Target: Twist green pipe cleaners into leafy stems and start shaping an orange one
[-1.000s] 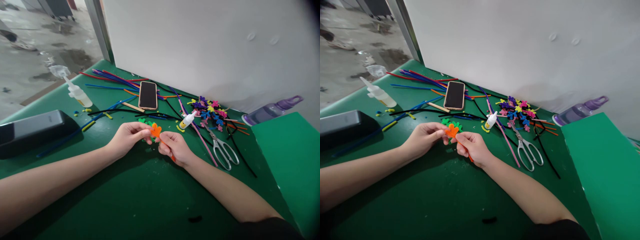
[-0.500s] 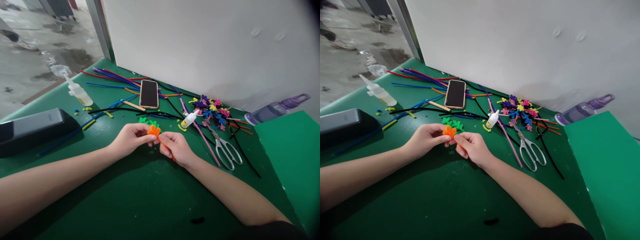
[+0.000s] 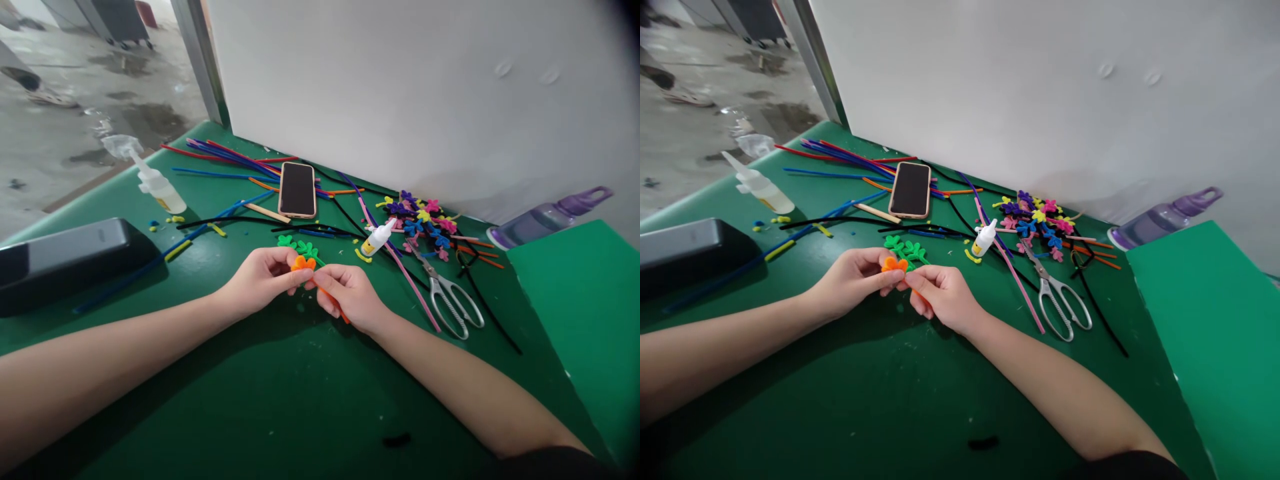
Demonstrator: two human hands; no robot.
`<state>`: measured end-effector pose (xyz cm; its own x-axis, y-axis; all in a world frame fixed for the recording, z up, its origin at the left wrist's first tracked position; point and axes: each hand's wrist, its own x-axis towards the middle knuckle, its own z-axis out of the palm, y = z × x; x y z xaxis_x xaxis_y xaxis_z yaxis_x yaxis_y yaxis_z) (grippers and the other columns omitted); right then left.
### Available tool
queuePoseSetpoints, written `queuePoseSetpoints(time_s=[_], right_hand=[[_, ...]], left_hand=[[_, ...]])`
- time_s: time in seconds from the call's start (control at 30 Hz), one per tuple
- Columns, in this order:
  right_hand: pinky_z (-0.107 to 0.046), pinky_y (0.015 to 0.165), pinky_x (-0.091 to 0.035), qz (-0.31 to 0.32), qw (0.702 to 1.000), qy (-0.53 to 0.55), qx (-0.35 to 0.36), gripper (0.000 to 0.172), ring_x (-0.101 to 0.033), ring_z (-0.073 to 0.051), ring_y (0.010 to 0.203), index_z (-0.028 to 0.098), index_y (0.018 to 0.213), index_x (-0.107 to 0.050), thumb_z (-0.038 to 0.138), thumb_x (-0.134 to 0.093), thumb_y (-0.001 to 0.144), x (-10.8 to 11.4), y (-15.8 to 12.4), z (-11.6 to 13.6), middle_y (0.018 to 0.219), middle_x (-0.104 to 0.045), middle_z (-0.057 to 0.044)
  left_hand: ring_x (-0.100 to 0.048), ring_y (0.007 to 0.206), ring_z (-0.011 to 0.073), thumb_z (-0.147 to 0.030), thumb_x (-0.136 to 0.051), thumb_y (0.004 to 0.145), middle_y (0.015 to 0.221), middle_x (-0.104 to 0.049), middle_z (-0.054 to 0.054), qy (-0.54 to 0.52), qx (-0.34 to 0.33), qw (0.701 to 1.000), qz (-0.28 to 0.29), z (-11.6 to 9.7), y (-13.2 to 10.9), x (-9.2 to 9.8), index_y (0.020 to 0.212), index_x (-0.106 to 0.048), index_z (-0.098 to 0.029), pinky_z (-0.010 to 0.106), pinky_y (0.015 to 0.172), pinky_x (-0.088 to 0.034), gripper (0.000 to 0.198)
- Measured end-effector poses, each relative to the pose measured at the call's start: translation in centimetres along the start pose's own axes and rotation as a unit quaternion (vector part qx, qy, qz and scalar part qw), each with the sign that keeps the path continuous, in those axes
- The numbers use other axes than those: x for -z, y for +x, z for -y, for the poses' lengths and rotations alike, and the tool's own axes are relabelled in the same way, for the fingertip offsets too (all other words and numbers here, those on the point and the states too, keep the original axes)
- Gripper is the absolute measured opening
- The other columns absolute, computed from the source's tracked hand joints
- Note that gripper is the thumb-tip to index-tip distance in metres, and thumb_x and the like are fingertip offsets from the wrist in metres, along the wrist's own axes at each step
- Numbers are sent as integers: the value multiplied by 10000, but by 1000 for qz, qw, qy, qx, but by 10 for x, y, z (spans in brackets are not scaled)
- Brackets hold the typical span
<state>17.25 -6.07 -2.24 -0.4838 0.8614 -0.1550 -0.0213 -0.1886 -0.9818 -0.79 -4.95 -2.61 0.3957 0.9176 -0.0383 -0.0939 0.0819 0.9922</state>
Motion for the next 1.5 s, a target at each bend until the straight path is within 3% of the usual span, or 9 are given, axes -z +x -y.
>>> queuePoseSetpoints(time_s=[0.43,0.7,0.87,0.93,1.0,1.07,1.23,1.4,1.5], right_hand=[[-182,371,-293,1,1000,0,13,266,-404,-42,351,154,806,-639,377,-512,878,-2,-2,1,479,-545,52],[-202,421,-252,58,963,252,-70,252,-231,-29,329,167,733,-545,370,-519,879,-22,-12,5,396,-389,107],[-221,422,-302,-23,996,-73,42,276,-410,-69,386,184,791,-589,412,-473,896,-10,-14,15,507,-528,43],[-248,515,-352,-80,943,-288,144,257,-479,-94,481,191,823,-614,362,-446,918,-1,-14,16,569,-567,12],[-287,572,-336,-109,850,-457,237,255,-490,-124,542,191,807,-630,345,-459,917,6,-14,13,590,-583,-15],[-309,568,-295,-114,774,-544,302,248,-466,-135,539,191,804,-640,323,-465,919,10,-15,8,575,-564,-23],[-326,554,-264,-70,661,-648,373,207,-470,-154,547,156,981,-623,199,-427,931,11,-16,2,573,-563,-27],[-326,541,-268,-67,583,-700,406,200,-482,-159,543,125,977,-630,143,-441,913,7,-16,5,602,-596,-42],[-319,528,-251,-71,592,-703,388,200,-465,-146,510,139,870,-640,160,-447,917,6,-16,4,545,-557,-22]], left_hand=[[-534,575,81,-248,-624,807,684,-602,-3,2,-21,999,42,0,2,0,791,-599,-132,208,572,-461,120],[-525,578,88,-262,-631,800,760,-560,17,26,-137,990,12,-8,-8,-6,759,-604,-144,219,539,-473,128],[-551,609,108,-314,-651,781,845,-559,25,-29,-122,992,1,-3,-5,-3,950,-551,-175,234,535,-460,241],[-545,592,113,-434,-517,851,828,-559,19,-77,-91,993,-12,0,-3,0,1002,-502,-195,225,492,-416,283],[-527,565,120,-516,-370,888,707,-539,6,-84,-57,995,13,1,-3,1,863,-511,-176,223,470,-380,369],[-510,551,119,-523,-380,881,627,-529,0,-37,-32,997,57,0,-5,0,754,-512,-162,225,482,-375,404],[-514,558,95,-341,-579,831,623,-585,-17,58,-15,995,75,-8,-8,-6,808,-541,-156,201,525,-402,191],[-561,607,101,-307,-561,845,669,-597,-10,84,-8,995,50,-5,-4,-6,821,-559,-156,209,581,-457,153],[-560,605,96,-295,-577,834,686,-587,-6,124,-22,992,27,-4,-3,-5,806,-584,-147,208,591,-459,150]])
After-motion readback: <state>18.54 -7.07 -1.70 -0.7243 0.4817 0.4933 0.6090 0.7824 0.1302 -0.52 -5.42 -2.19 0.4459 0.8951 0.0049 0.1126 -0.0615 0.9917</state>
